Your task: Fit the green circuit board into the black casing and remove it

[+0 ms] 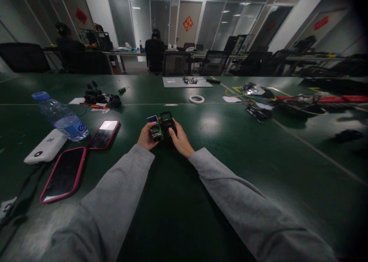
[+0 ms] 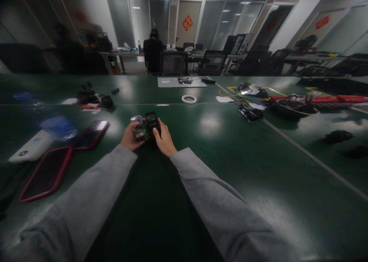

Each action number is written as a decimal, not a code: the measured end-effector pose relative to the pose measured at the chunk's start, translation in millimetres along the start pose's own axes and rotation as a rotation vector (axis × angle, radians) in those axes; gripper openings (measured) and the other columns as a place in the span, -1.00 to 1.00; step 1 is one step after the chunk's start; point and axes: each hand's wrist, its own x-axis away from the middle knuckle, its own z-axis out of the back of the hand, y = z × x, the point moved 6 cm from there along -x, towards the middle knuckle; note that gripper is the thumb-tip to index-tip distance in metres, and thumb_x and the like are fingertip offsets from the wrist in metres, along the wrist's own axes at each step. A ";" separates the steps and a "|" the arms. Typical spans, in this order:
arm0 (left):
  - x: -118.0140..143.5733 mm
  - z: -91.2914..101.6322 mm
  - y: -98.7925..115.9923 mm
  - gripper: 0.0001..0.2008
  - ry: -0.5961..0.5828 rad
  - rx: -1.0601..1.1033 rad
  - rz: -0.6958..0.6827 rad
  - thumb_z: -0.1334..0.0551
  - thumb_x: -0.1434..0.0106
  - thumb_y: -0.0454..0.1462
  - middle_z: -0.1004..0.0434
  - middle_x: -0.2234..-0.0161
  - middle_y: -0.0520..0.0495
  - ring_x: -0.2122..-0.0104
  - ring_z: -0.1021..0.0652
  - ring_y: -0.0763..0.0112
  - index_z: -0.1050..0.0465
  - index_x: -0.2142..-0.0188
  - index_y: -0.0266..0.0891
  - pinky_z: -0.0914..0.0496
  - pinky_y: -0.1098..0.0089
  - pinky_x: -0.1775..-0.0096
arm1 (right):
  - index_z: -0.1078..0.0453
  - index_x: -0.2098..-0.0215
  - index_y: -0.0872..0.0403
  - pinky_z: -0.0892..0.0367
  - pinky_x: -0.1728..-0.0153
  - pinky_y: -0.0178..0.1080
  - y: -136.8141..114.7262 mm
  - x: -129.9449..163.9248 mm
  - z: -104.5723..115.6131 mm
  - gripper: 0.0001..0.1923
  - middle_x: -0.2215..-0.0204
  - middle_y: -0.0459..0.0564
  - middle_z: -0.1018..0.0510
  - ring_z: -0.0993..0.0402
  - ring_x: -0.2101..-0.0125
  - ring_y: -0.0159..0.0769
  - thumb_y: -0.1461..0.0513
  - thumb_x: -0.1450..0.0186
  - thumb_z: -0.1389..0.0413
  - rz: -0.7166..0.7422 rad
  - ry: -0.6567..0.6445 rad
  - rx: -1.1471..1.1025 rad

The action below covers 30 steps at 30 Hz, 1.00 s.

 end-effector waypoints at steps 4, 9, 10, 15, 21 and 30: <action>-1.8 1.9 -1.1 -0.68 -0.011 0.015 0.005 -0.21 -0.16 -0.26 -0.62 0.27 -0.11 0.25 -0.62 0.26 -0.46 0.08 -0.28 -0.50 0.25 0.14 | -0.07 -0.31 0.10 -0.10 -0.28 -0.08 2.8 -0.8 3.7 -0.37 -0.21 0.09 -0.25 -0.21 -0.20 -0.22 -0.07 -0.41 0.13 -0.025 0.036 -0.064; -3.4 3.9 -1.8 -0.68 -0.057 0.018 0.002 -0.21 -0.17 -0.25 -0.59 0.29 -0.09 0.30 -0.60 0.31 -0.45 0.07 -0.28 -0.49 0.29 0.20 | -0.01 -0.34 0.08 -0.16 -0.25 -0.05 12.6 -0.5 4.2 -0.32 -0.21 0.08 -0.25 -0.27 -0.16 -0.21 -0.10 -0.39 0.10 -0.164 0.042 -0.134; -3.7 4.6 -1.7 -0.67 -0.059 0.016 0.003 -0.20 -0.17 -0.25 -0.59 0.30 -0.09 0.31 -0.60 0.32 -0.45 0.07 -0.28 -0.49 0.29 0.22 | 0.01 -0.34 0.08 -0.15 -0.26 -0.05 13.3 -0.6 3.4 -0.27 -0.22 0.09 -0.24 -0.25 -0.18 -0.19 -0.12 -0.36 0.04 -0.168 0.038 -0.137; -4.6 5.9 -0.2 -0.72 -0.083 0.038 0.000 -0.19 -0.17 -0.26 -0.56 0.30 -0.07 0.33 -0.58 0.37 -0.45 0.11 -0.27 -0.48 0.35 0.29 | -0.07 -0.32 0.14 -0.15 -0.26 -0.03 17.9 -2.5 2.1 -0.13 -0.15 0.20 -0.25 -0.23 -0.17 -0.11 -0.11 -0.20 -0.17 -0.112 0.075 -0.029; -2.4 3.2 -0.1 -0.79 -0.110 0.044 -0.008 -0.17 -0.19 -0.28 -0.52 0.37 -0.03 0.37 -0.55 0.42 -0.45 0.18 -0.25 -0.47 0.39 0.31 | -0.18 -0.26 0.13 -0.26 -0.17 -0.06 27.4 -3.3 1.8 -0.24 0.00 0.16 -0.34 -0.33 -0.04 -0.16 -0.04 -0.20 -0.19 -0.130 0.085 -0.009; -2.3 1.1 -2.3 -0.68 -0.134 0.022 0.002 -0.15 -0.20 -0.26 -0.58 0.23 -0.08 0.22 -0.59 0.34 -0.42 0.05 -0.26 -0.46 0.28 0.10 | -0.19 -0.20 0.10 -0.28 -0.15 -0.08 29.2 -4.7 2.9 -0.26 -0.04 0.11 -0.39 -0.36 -0.04 -0.19 0.00 -0.14 -0.23 -0.137 0.095 -0.167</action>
